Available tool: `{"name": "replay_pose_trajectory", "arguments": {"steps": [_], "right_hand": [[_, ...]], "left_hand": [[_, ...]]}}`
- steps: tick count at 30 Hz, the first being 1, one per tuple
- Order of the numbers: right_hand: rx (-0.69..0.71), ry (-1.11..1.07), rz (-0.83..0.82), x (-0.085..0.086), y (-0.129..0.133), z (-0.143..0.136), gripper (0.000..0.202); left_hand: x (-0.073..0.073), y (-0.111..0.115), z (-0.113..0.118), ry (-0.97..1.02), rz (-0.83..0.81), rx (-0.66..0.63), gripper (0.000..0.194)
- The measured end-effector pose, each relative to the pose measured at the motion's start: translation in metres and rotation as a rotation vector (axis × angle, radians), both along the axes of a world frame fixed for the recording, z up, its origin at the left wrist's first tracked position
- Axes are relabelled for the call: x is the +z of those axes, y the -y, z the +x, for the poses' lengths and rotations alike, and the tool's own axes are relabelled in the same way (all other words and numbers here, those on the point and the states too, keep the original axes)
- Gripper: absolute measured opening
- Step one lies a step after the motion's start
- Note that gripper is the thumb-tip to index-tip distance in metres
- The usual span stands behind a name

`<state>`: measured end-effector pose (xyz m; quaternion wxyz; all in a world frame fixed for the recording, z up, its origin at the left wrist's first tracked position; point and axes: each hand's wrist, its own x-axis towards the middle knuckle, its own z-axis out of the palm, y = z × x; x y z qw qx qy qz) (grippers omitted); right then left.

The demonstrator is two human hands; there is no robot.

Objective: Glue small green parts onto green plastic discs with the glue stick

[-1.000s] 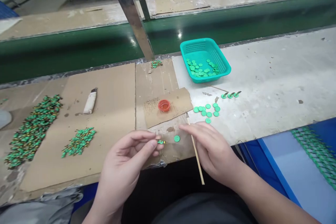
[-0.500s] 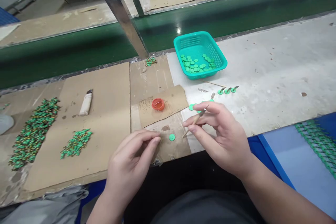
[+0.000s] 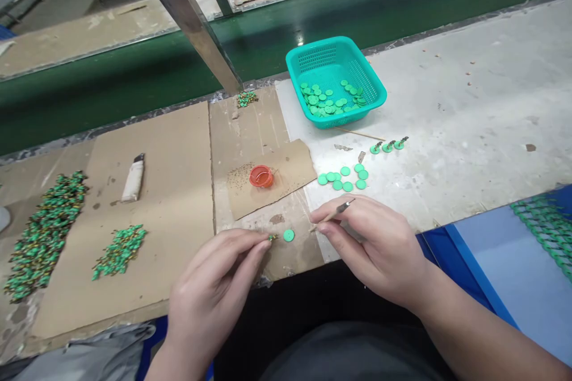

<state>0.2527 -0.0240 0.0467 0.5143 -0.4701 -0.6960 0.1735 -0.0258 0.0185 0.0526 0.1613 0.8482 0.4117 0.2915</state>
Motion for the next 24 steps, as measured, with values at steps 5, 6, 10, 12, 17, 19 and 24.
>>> {"name": "replay_pose_trajectory", "arguments": {"steps": [5, 6, 10, 12, 17, 19, 24], "right_hand": [[0.002, -0.015, -0.015, -0.001, 0.001, 0.0, 0.011], [0.006, -0.015, -0.017, -0.001, 0.0, 0.0, 0.011], [0.016, -0.035, -0.022, -0.006, -0.001, -0.002, 0.011], [0.012, -0.041, -0.029, -0.008, -0.001, -0.002, 0.011], [0.012, -0.044, -0.03, -0.01, 0.0, 0.0, 0.011], [0.016, -0.05, -0.025, -0.009, -0.001, 0.001, 0.011], [0.024, -0.061, -0.017, -0.009, -0.002, 0.001, 0.012]], "left_hand": [[0.01, -0.003, 0.004, -0.022, 0.013, -0.085, 0.015], [0.01, -0.005, 0.006, -0.025, 0.008, -0.105, 0.015], [0.009, -0.01, 0.011, -0.053, 0.019, -0.148, 0.016], [0.008, -0.011, 0.012, -0.067, 0.018, -0.159, 0.016], [0.009, -0.011, 0.013, -0.085, -0.002, -0.175, 0.015], [0.01, -0.011, 0.015, -0.093, 0.0, -0.173, 0.015], [0.016, -0.008, 0.02, -0.119, 0.046, -0.189, 0.018]]}}
